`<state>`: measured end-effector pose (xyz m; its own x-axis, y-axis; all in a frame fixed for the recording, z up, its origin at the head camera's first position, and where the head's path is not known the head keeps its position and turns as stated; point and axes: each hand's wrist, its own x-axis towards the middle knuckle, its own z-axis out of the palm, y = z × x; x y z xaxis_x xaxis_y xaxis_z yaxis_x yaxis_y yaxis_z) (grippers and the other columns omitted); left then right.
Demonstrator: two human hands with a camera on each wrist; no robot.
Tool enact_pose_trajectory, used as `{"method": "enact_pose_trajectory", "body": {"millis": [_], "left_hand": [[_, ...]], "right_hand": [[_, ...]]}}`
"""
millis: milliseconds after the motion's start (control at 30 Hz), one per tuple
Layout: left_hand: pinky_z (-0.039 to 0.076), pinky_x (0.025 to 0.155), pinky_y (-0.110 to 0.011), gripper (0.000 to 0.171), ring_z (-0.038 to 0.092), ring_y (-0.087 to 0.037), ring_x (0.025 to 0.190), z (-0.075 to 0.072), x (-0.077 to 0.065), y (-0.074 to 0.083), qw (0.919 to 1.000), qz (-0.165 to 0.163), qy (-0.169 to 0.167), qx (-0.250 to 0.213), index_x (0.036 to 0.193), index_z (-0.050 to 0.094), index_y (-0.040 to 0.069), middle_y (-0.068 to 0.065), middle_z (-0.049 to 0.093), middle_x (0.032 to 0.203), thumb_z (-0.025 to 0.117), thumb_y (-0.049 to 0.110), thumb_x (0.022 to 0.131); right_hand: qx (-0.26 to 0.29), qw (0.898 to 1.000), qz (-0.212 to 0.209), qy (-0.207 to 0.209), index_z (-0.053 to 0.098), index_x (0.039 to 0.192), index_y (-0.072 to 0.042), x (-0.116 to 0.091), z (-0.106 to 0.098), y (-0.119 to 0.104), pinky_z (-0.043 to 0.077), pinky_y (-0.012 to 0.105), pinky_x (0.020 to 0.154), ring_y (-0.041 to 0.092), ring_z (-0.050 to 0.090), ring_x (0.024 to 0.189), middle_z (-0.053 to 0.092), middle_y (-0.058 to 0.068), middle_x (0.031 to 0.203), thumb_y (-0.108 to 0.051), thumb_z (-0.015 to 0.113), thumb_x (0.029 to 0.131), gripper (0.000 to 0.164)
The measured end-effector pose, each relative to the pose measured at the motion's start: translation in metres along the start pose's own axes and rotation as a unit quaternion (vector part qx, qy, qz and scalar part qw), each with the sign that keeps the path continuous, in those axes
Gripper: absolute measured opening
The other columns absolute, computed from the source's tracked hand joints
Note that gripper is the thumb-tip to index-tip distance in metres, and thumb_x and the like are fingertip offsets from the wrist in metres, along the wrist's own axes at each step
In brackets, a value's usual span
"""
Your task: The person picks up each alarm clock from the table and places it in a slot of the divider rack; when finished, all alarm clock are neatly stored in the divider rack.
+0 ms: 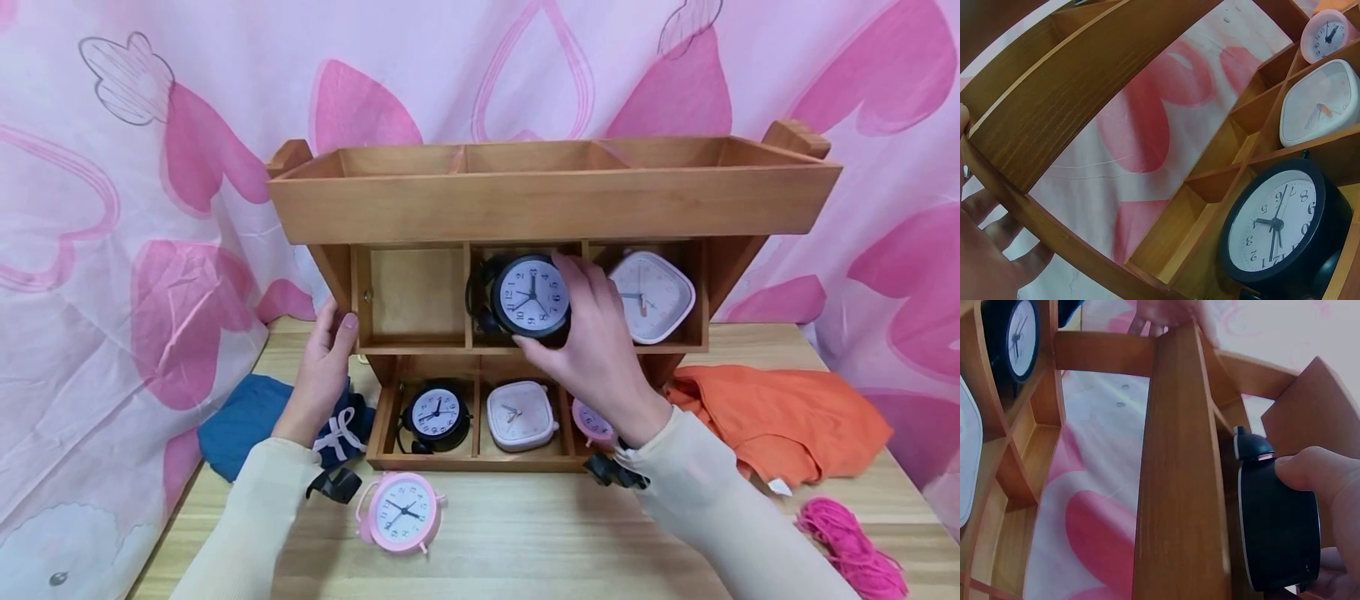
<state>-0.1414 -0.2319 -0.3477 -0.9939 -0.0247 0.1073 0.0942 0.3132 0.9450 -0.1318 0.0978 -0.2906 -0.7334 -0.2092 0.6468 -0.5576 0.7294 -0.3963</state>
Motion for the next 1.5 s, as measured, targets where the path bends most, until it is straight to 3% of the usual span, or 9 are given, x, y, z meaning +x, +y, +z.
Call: {"method": "enact_pose_trajectory", "body": {"millis": [200,533,733,1067,1200,1367,1500], "left_hand": [[0.025,0.119,-0.055,0.064,0.023,-0.028,0.149,0.0,0.001,0.0,1.0,0.007,-0.002,-0.005,0.159,0.014,0.029,-0.003,0.022,0.163,0.039,0.049,0.103],[0.026,0.119,-0.053,0.063,0.023,-0.026,0.149,0.0,0.0,-0.001,1.0,0.006,-0.001,-0.006,0.158,0.014,0.032,0.0,0.022,0.163,0.039,0.049,0.103],[0.027,0.119,-0.053,0.063,0.024,-0.027,0.149,0.001,-0.001,-0.001,1.0,0.005,-0.003,-0.003,0.158,0.014,0.033,0.001,0.022,0.163,0.04,0.05,0.103],[0.026,0.119,-0.054,0.064,0.023,-0.028,0.149,-0.001,0.001,-0.002,0.9999,0.004,-0.005,-0.01,0.159,0.014,0.031,-0.002,0.022,0.163,0.039,0.049,0.103],[0.026,0.119,-0.054,0.063,0.024,-0.028,0.148,-0.001,0.0,-0.002,0.9999,0.006,-0.005,-0.007,0.159,0.014,0.029,-0.003,0.023,0.163,0.039,0.048,0.104],[0.026,0.119,-0.055,0.062,0.023,-0.029,0.148,-0.002,0.001,-0.001,0.9999,0.008,-0.003,-0.009,0.159,0.014,0.03,-0.003,0.023,0.163,0.039,0.048,0.104],[0.025,0.119,-0.055,0.062,0.023,-0.029,0.149,-0.001,0.001,-0.001,0.9999,0.009,-0.004,-0.011,0.159,0.014,0.03,-0.003,0.022,0.163,0.039,0.047,0.104]], "right_hand": [[-0.004,1.0,0.006,0.005,0.04,0.147,-0.002,0.005,0.003,0.003,0.036,0.056,0.106,0.037,0.047,0.123,0.047,0.025,0.136,-0.028,0.09,0.067,0.098],[-0.042,0.999,-0.005,0.024,0.042,0.145,-0.003,-0.004,0.007,0.006,0.037,0.057,0.091,0.04,0.045,0.125,0.047,0.025,0.138,-0.033,0.09,0.067,0.096],[-0.075,0.996,-0.015,0.045,0.045,0.143,-0.003,-0.009,0.01,0.01,0.031,0.061,0.094,0.047,0.04,0.121,0.05,0.023,0.137,-0.036,0.09,0.066,0.094],[-0.109,0.994,0.018,-0.008,0.053,0.138,-0.01,-0.011,0.012,0.013,0.026,0.063,0.086,0.043,0.034,0.124,0.052,0.015,0.141,-0.049,0.086,0.07,0.085],[-0.105,0.994,-0.014,0.005,0.055,0.136,-0.011,-0.014,0.008,0.012,0.026,0.065,0.087,0.044,0.034,0.126,0.05,0.015,0.143,-0.047,0.086,0.07,0.081],[-0.048,0.992,-0.104,0.046,0.056,0.132,-0.008,-0.027,0.012,-0.004,0.032,0.061,0.09,0.044,0.04,0.123,0.051,0.017,0.141,-0.043,0.082,0.072,0.075],[0.019,0.99,-0.138,-0.012,0.054,0.135,-0.004,-0.052,0.026,-0.027,0.036,0.055,0.102,0.038,0.045,0.124,0.051,0.017,0.141,-0.042,0.08,0.072,0.078]]}}
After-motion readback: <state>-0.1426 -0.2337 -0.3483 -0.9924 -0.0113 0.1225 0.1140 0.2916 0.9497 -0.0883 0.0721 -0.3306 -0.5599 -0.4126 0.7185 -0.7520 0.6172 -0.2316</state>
